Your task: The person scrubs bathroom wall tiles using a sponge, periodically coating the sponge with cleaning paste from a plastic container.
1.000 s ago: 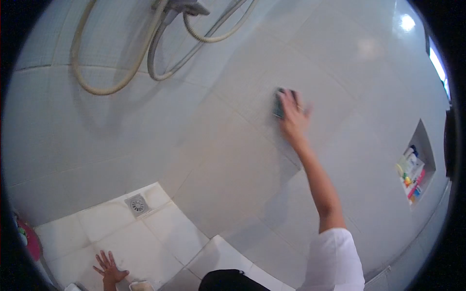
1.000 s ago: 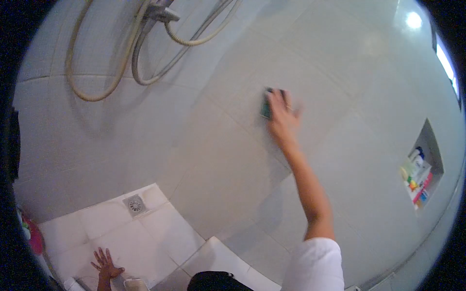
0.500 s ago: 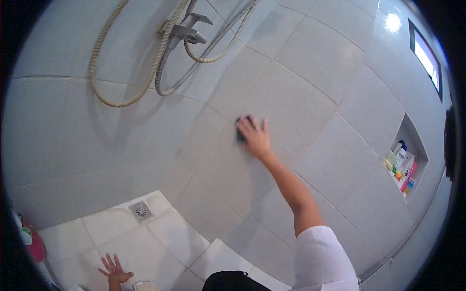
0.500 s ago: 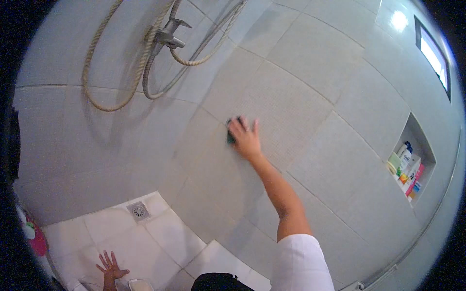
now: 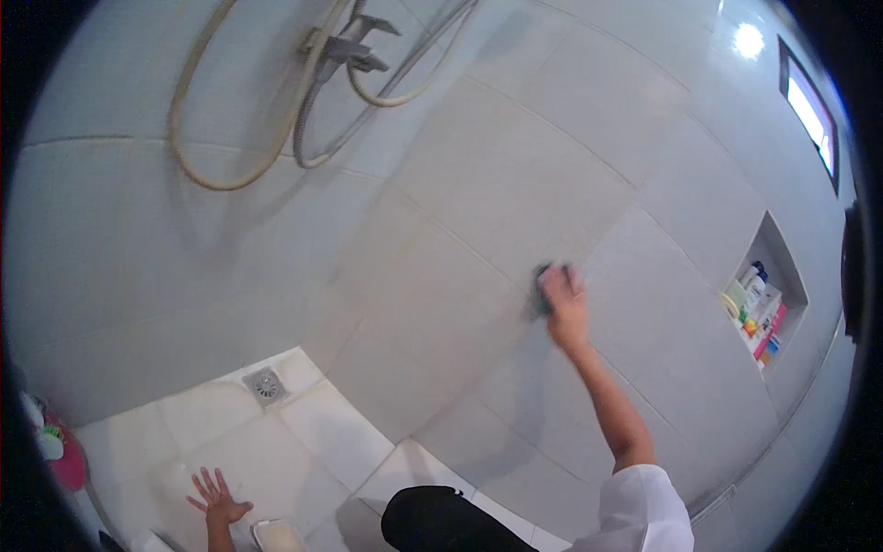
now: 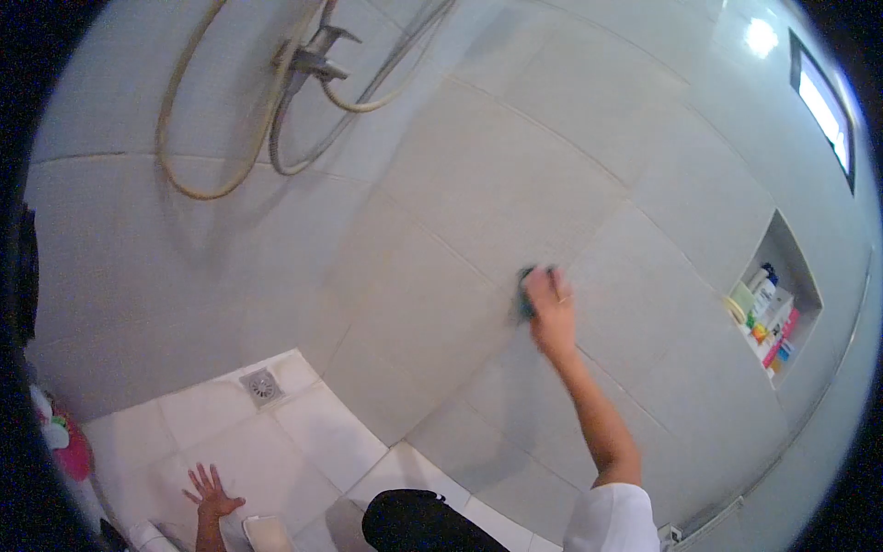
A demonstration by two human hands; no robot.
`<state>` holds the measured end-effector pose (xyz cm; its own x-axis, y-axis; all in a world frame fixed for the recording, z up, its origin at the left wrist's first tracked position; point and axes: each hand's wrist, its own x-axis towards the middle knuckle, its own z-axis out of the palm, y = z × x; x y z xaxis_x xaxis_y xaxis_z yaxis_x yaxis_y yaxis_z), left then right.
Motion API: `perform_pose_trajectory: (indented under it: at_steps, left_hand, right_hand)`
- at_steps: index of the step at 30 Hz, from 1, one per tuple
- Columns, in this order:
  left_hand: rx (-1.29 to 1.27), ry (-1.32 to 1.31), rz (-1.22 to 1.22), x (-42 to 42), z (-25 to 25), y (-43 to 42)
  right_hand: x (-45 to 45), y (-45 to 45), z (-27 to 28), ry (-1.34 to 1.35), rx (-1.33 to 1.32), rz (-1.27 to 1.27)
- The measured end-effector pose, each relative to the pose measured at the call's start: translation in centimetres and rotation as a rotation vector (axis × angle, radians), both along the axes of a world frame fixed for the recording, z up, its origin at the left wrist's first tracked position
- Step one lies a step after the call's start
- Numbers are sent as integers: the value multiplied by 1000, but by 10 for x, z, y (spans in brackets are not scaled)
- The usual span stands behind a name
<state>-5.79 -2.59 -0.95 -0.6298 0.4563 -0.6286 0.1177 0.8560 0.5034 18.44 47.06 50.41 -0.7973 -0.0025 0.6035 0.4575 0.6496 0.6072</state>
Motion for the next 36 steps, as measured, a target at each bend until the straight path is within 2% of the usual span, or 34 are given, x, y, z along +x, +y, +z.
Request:
perform_pose_trajectory:
  at_steps: [1,2,4,6,7,11,13,15,17,18,19,21,23,25,29,31,32,34,35,36]
  left_hand:
    - [-16,-13,12,-1,-2,-1]
    - [-9,5,0,-1,-4,0]
    - [-19,14,5,1,-9,1]
    - [2,70,4,3,-13,1]
    - [-15,63,14,3,-11,0]
    - [-29,78,15,5,-11,2]
    - [-39,89,20,7,-11,5]
    - [-48,108,24,7,-5,5]
    - [-59,95,21,5,-6,6]
    - [-57,81,15,4,-7,7]
    - [-61,82,18,3,-6,8]
    - [-56,79,11,3,-6,7]
    - [-66,86,16,2,-14,8]
    - [-87,82,15,4,-18,5]
    - [-116,55,3,3,-6,8]
    - [-150,56,3,4,-6,11]
    - [-146,83,2,5,-8,12]
    - [-164,98,16,5,-14,11]
    - [-180,121,2,6,-18,12]
    - [-194,144,-14,6,-21,13]
  right_hand:
    - [-6,-21,-36,-181,20,-61]
    - [-11,-35,-64,-290,-10,-18]
    - [-26,-38,-90,-308,-91,-15]
    - [-48,-30,-84,-278,98,-40]
    - [-64,-19,-72,-201,127,60]
    - [-149,-35,1,117,291,74]
    - [-200,-21,27,286,137,284]
    - [-267,-13,42,476,-345,592]
    - [-328,-25,43,543,-710,768]
    - [-361,-24,36,570,-669,813]
    - [-390,-20,22,596,-625,860]
    - [-438,-1,-30,496,-974,752]
    - [-453,1,-120,665,-732,674]
    - [-434,-6,-192,575,-816,629]
    - [-355,-8,-257,-211,-1718,132]
    - [-309,-41,-279,-64,-2239,-14]
    - [-291,-50,-295,-85,-2261,-29]
    - [-266,-66,-323,112,-2842,315]
    - [-258,-77,-332,96,-2866,302]
    - [-251,-88,-339,56,-2889,461]
